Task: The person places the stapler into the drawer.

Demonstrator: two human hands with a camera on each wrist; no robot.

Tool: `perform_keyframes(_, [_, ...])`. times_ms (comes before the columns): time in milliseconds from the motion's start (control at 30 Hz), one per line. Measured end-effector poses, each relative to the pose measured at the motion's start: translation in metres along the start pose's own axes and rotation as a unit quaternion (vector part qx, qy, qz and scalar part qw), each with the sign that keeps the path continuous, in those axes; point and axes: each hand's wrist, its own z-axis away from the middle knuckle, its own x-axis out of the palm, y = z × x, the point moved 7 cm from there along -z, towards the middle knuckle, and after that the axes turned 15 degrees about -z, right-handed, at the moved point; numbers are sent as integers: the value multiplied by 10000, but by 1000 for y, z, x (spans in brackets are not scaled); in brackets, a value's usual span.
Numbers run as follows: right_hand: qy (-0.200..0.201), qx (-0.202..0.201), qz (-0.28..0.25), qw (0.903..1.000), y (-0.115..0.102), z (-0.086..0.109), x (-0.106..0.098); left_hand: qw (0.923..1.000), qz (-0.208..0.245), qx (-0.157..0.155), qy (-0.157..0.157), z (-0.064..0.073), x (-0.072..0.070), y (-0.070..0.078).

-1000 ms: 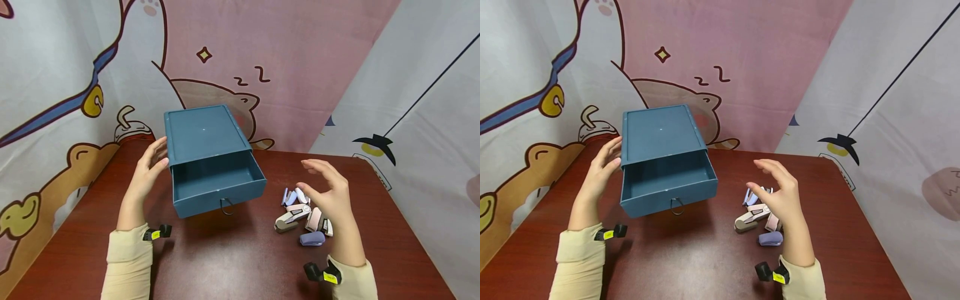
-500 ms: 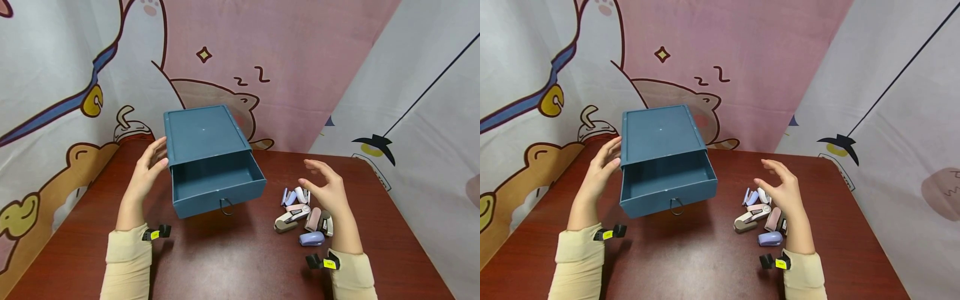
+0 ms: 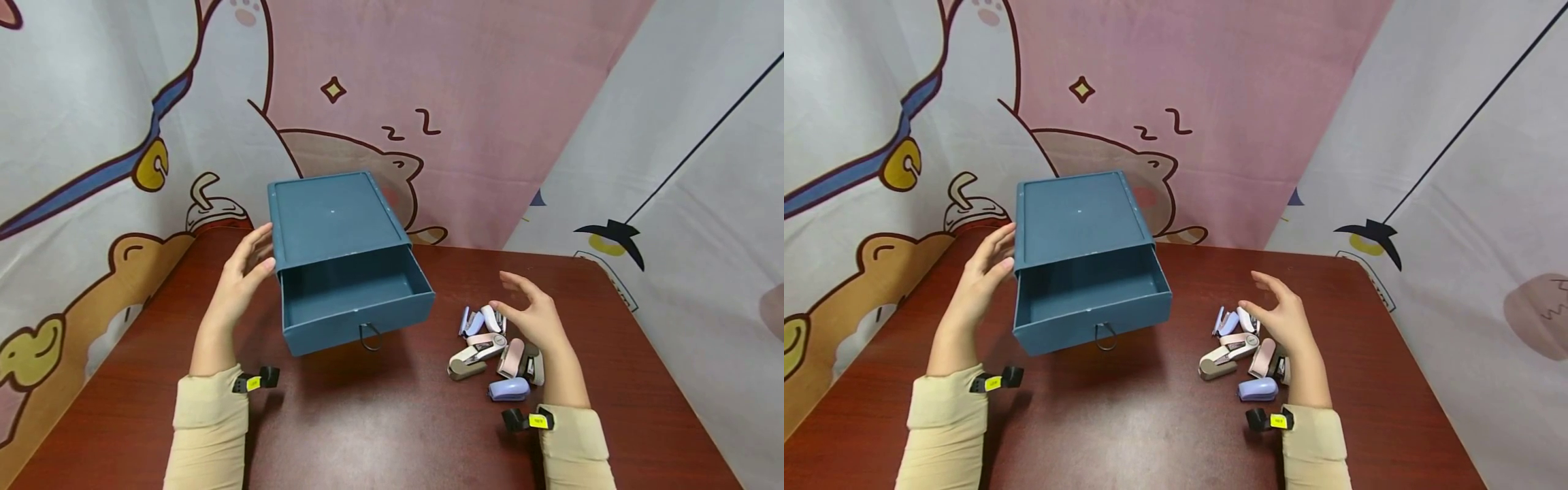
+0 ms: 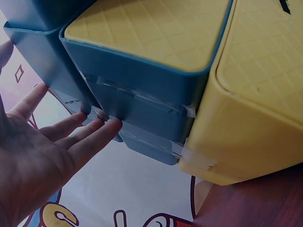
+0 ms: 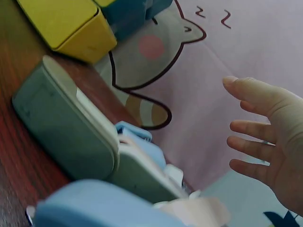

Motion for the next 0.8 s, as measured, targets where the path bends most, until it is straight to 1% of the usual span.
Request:
perform_keyframes(200, [-147,191,67,9997,19,1,0,10000,0,-13,12,-3,0,-16])
perform_keyframes(300, [-252,344,127,9990,30,3,0,10000,33,0,19,-3,0,-21])
perform_keyframes(533, [-542,537,168,9969,50,5,3,10000,91,39,7,-4,1,-22])
perform_keyframes(800, [-637,917,377,9930,66,7,6,10000,-8,-15,2,-3,0,-22])
